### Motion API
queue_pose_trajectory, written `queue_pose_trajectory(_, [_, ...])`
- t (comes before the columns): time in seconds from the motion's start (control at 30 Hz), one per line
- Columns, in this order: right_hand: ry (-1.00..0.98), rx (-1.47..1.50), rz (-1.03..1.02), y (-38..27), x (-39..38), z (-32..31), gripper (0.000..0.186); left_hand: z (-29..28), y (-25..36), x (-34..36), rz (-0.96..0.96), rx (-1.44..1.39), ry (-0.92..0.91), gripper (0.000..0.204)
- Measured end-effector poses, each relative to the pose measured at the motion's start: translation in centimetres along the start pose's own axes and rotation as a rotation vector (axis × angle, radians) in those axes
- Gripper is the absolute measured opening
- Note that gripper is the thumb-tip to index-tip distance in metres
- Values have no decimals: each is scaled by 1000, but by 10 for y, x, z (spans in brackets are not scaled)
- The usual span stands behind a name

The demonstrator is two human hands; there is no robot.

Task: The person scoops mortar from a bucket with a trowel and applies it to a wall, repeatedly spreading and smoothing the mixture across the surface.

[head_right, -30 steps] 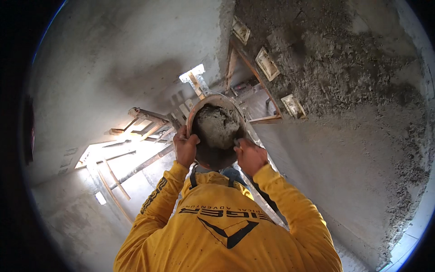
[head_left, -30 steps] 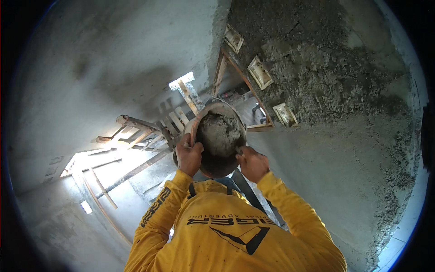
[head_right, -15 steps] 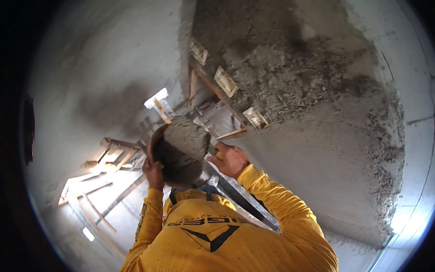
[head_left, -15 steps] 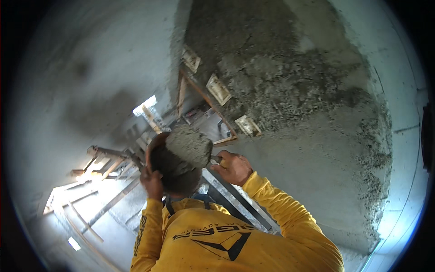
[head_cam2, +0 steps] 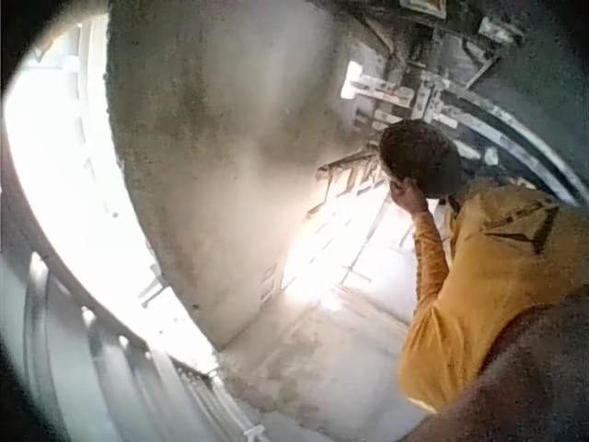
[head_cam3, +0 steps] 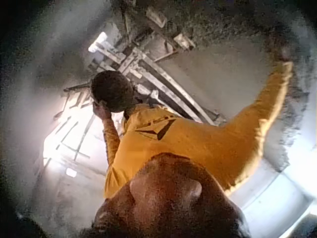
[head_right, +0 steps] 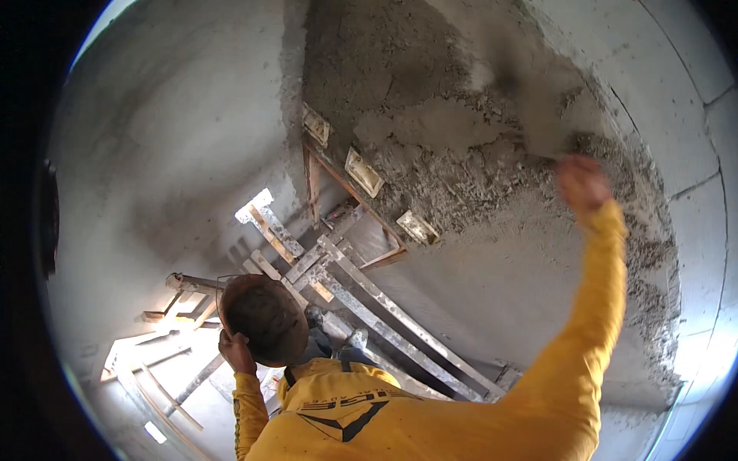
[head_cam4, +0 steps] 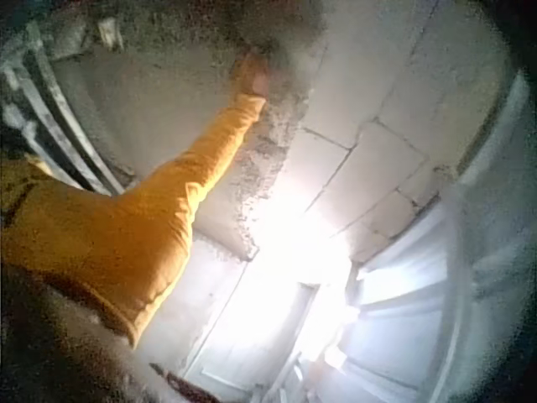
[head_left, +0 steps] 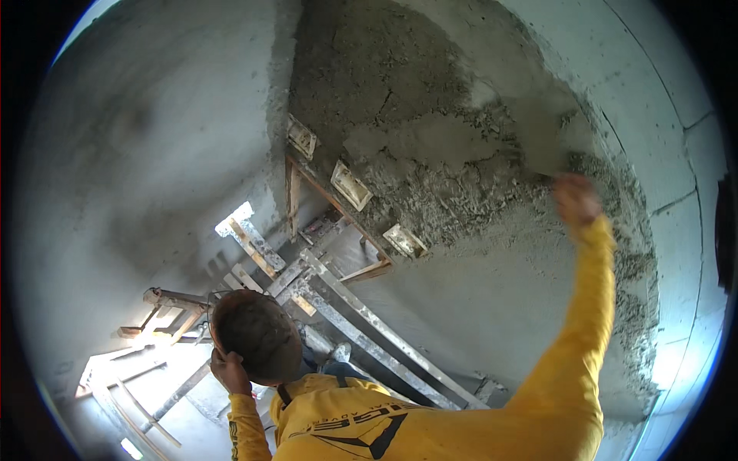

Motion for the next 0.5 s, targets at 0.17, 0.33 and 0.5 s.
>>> queue_pose_trajectory(0.17, [43,-162,22,-44,-81,-80,28,16,1,-7,37,-91,-35,26])
queue_pose_trajectory(0.33, [-427,174,-193,8,-148,63,29,70,7,-10,211,84,-196,32])
queue_pose_trajectory(0.5, [-418,-901,-757,25,-238,241,35,128,41,-35,348,85,-297,21])
Point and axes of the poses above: each hand's wrist, its own x-axis towards the middle knuckle, its own z-axis out of the palm, y = z × x, the point moved 10 cm from there along x, towards the middle knuckle, and after that the axes turned 10 degrees about y, right-handed, at the moved point
